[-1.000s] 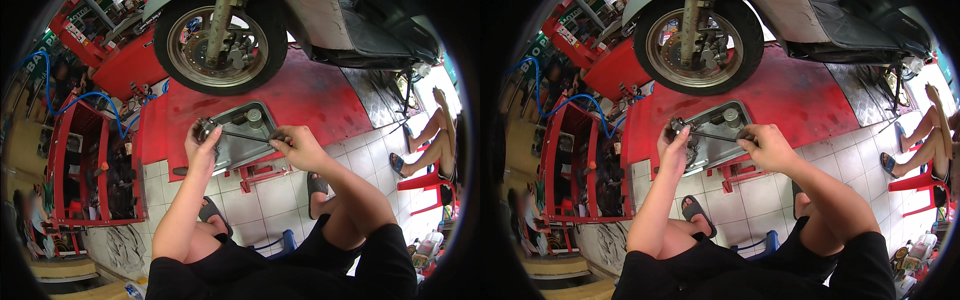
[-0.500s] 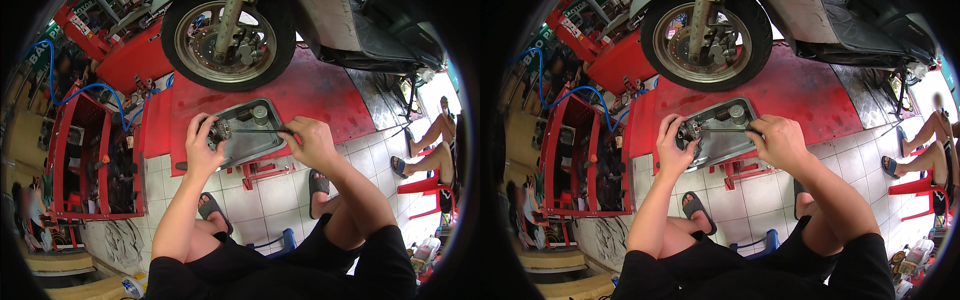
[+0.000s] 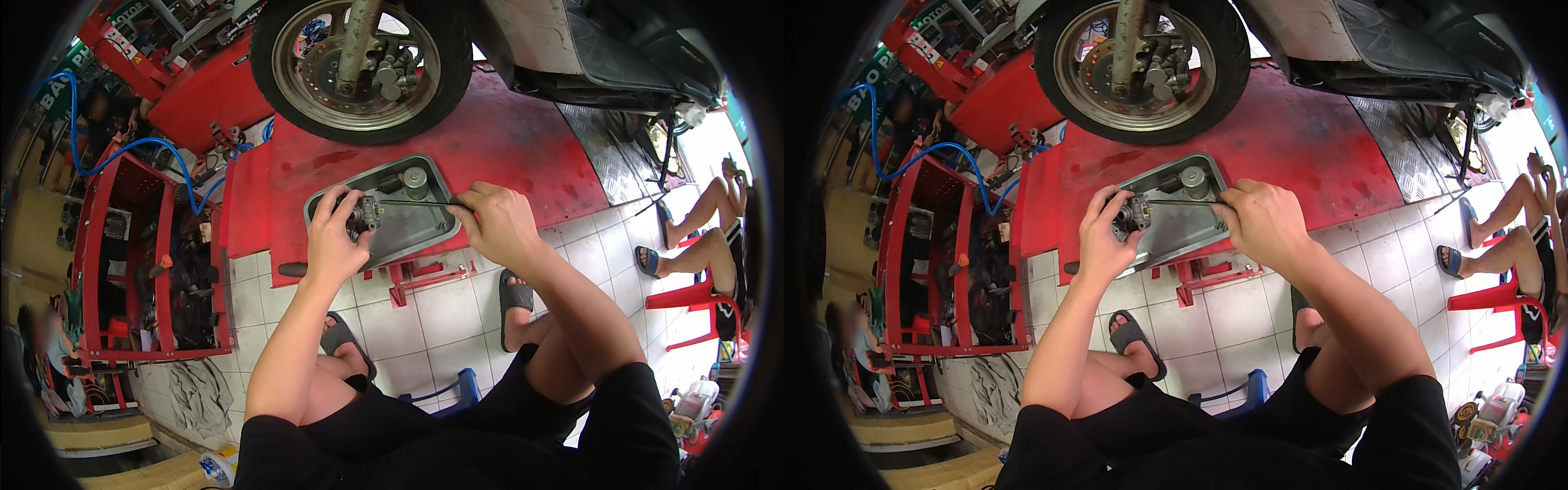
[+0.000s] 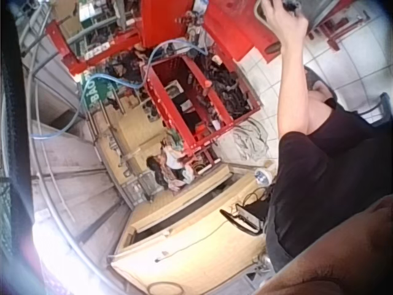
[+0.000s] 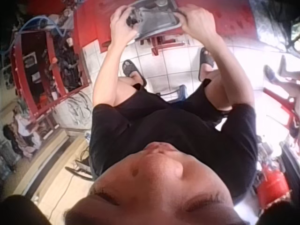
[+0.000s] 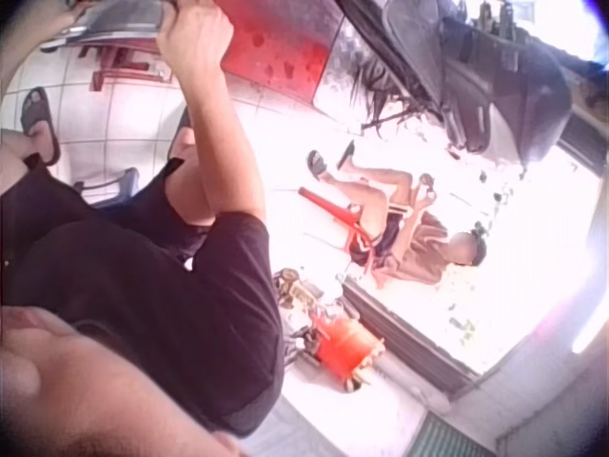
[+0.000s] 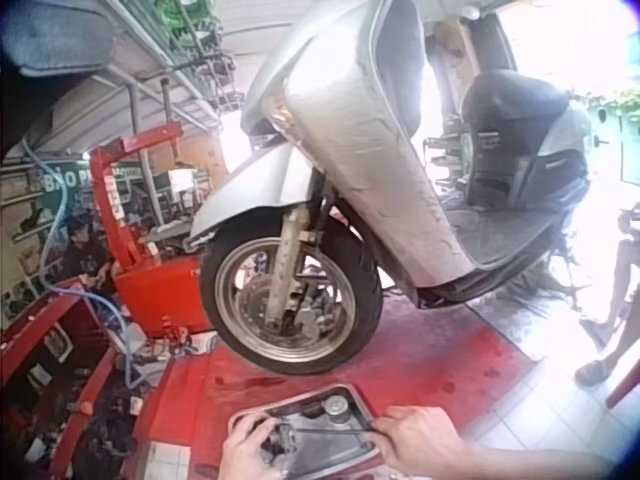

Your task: The person sits on a low stool in a workshop and uses a screwdriver to disassemble and clean various scooter engine components, including a starter motor and cylinder casing, placed in a metal tray. The person manipulates the parts with both hands, occasionally using the tool to pry or adjust internal mechanisms.

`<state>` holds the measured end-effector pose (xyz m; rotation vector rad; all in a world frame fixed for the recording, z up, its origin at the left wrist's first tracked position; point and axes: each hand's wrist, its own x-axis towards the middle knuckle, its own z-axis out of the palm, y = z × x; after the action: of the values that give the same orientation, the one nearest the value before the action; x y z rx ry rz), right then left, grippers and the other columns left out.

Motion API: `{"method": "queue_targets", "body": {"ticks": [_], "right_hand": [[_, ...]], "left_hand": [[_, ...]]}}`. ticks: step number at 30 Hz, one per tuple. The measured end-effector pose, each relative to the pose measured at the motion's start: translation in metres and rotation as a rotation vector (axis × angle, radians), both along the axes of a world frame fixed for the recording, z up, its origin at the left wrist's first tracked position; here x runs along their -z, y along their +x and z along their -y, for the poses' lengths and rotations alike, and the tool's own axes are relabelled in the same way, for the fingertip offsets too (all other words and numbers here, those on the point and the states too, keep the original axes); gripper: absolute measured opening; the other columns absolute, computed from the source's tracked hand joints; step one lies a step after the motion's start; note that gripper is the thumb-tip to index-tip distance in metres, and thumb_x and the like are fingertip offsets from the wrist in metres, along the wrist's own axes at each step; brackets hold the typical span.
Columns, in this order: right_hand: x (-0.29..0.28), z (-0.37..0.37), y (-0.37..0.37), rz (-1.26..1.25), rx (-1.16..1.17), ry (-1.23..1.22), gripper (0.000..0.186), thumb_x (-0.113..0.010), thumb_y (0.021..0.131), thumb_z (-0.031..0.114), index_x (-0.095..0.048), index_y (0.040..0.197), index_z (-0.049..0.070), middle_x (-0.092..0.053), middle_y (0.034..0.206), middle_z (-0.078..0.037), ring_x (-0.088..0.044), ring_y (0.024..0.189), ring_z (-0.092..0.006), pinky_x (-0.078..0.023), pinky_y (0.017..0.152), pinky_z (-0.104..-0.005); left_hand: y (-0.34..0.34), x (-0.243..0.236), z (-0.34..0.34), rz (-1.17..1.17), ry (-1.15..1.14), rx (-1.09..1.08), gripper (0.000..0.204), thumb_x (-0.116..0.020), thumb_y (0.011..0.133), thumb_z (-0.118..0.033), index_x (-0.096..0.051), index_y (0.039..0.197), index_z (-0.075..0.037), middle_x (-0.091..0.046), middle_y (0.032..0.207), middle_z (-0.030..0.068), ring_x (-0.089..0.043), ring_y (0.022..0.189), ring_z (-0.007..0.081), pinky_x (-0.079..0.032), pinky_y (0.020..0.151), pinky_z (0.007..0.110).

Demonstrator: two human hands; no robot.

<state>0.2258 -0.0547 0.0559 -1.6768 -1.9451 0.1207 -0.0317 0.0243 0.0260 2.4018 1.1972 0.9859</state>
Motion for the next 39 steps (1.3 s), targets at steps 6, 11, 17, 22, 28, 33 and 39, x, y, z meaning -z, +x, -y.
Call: {"method": "queue_targets", "body": {"ticks": [6,11,17,22,28,33,39], "right_hand": [[0.001,0.002,0.004,0.004,0.001,-0.026,0.021,-0.064,0.088,0.023,-0.072,0.090,0.004,-0.064,0.080,-0.010,-0.064,0.072,-0.0330,-0.051,0.064,-0.0439],[0.005,0.001,0.006,-0.061,-0.031,-0.044,0.014,-0.064,0.087,0.015,-0.072,0.090,0.004,-0.065,0.079,-0.014,-0.063,0.073,-0.0374,-0.049,0.065,-0.0456],[0.011,-0.002,0.020,-0.132,-0.040,-0.334,0.022,-0.065,0.088,0.020,-0.074,0.097,0.002,-0.070,0.083,-0.018,-0.066,0.079,-0.0379,-0.053,0.072,-0.0454],[0.013,-0.001,0.025,-0.031,0.048,-0.258,0.017,-0.068,0.084,0.017,-0.075,0.092,0.003,-0.070,0.082,-0.018,-0.066,0.077,-0.0375,-0.053,0.072,-0.0449],[0.014,-0.004,0.029,0.056,0.090,-0.113,0.020,-0.069,0.085,0.022,-0.074,0.088,0.002,-0.068,0.083,-0.017,-0.066,0.083,-0.0351,-0.053,0.074,-0.0445],[0.031,-0.013,0.041,0.225,0.101,-0.214,0.024,-0.069,0.087,0.026,-0.070,0.085,0.002,-0.067,0.090,-0.015,-0.064,0.093,-0.0326,-0.052,0.076,-0.0434],[0.028,-0.011,0.045,0.096,0.158,-0.263,0.038,-0.065,0.090,0.039,-0.068,0.085,0.001,-0.067,0.085,-0.017,-0.066,0.088,-0.0360,-0.053,0.073,-0.0452]], "left_hand": [[0.006,0.002,0.000,-0.028,-0.039,-0.010,0.059,-0.081,0.059,0.001,-0.063,0.115,-0.003,-0.057,0.123,0.0151,-0.059,0.112,0.0356,-0.050,0.093,0.042],[0.008,0.004,0.000,-0.021,-0.074,-0.002,0.059,-0.081,0.060,0.000,-0.064,0.115,-0.004,-0.057,0.125,0.0144,-0.059,0.114,0.0361,-0.051,0.093,0.042],[0.011,0.020,0.000,-0.174,0.038,0.060,0.063,-0.079,0.061,-0.002,-0.062,0.121,-0.004,-0.056,0.132,0.0199,-0.056,0.120,0.0409,-0.049,0.098,0.045],[0.020,0.027,0.002,-0.179,-0.053,0.080,0.061,-0.077,0.062,-0.005,-0.064,0.121,-0.003,-0.057,0.132,0.0247,-0.055,0.123,0.0405,-0.049,0.099,0.045],[0.039,0.026,-0.001,-0.202,-0.060,0.061,0.058,-0.080,0.062,-0.006,-0.066,0.118,-0.002,-0.058,0.131,0.0217,-0.060,0.116,0.0387,-0.052,0.097,0.042],[0.051,0.027,-0.007,-0.233,-0.014,0.065,0.058,-0.080,0.063,-0.006,-0.066,0.119,-0.003,-0.058,0.132,0.0209,-0.058,0.119,0.0373,-0.051,0.098,0.042],[0.060,0.029,-0.008,-0.262,-0.077,0.068,0.060,-0.079,0.063,-0.007,-0.065,0.121,-0.003,-0.057,0.133,0.0210,-0.057,0.121,0.0374,-0.050,0.099,0.042]]}}
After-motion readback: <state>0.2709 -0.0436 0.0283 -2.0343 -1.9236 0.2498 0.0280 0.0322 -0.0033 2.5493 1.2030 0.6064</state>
